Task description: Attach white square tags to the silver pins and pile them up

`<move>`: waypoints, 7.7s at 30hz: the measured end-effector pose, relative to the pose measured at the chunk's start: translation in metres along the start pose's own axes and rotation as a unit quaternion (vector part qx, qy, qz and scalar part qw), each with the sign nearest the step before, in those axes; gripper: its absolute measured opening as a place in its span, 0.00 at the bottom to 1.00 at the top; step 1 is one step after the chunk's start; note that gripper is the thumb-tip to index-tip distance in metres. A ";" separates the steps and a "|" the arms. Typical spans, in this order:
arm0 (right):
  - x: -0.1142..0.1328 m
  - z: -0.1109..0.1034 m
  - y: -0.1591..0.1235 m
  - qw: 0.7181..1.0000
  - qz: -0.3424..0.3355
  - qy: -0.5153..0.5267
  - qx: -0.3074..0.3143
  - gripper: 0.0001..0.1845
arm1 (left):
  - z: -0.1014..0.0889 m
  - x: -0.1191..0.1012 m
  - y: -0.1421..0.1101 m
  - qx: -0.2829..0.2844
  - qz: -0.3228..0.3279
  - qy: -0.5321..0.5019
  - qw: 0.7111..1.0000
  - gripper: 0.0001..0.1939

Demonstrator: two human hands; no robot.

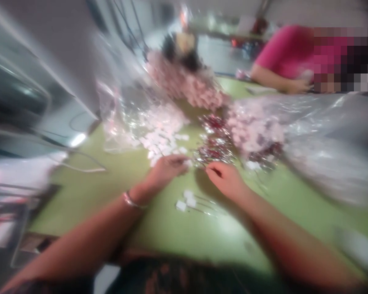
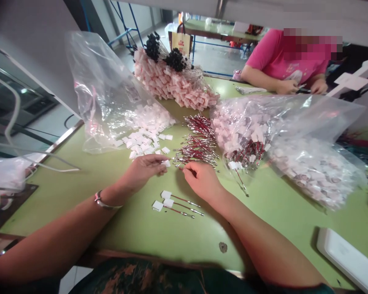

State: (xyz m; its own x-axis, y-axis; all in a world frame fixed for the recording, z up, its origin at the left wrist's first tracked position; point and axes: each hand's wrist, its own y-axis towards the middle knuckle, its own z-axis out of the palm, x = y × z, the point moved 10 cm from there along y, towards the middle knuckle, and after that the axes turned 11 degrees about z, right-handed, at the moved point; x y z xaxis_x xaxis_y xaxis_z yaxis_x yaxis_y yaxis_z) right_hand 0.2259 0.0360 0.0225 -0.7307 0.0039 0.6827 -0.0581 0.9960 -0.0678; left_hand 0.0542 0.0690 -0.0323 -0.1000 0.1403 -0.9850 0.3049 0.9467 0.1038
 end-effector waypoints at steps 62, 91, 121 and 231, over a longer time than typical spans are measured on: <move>-0.006 0.036 -0.014 0.994 0.025 -0.001 0.107 0.15 | 0.044 -0.030 -0.009 0.154 0.114 0.153 0.969 0.12; -0.011 -0.019 0.005 0.990 -0.057 -0.111 -0.065 0.10 | 0.005 -0.044 0.013 0.052 0.206 0.539 0.815 0.11; 0.009 0.024 -0.017 0.990 -0.041 -0.091 0.100 0.11 | 0.039 -0.005 -0.011 0.095 -0.005 0.016 0.995 0.11; -0.004 0.024 -0.018 0.995 -0.013 -0.098 0.028 0.10 | 0.052 -0.046 -0.018 0.119 0.174 0.187 0.959 0.16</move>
State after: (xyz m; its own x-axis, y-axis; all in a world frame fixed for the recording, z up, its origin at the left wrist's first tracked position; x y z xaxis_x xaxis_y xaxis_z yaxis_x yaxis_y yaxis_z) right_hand 0.2131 0.0154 0.0034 -0.8470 -0.0454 0.5296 -0.1129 0.9890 -0.0958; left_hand 0.1026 0.0309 0.0040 -0.2729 0.5727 -0.7730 0.5851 0.7366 0.3392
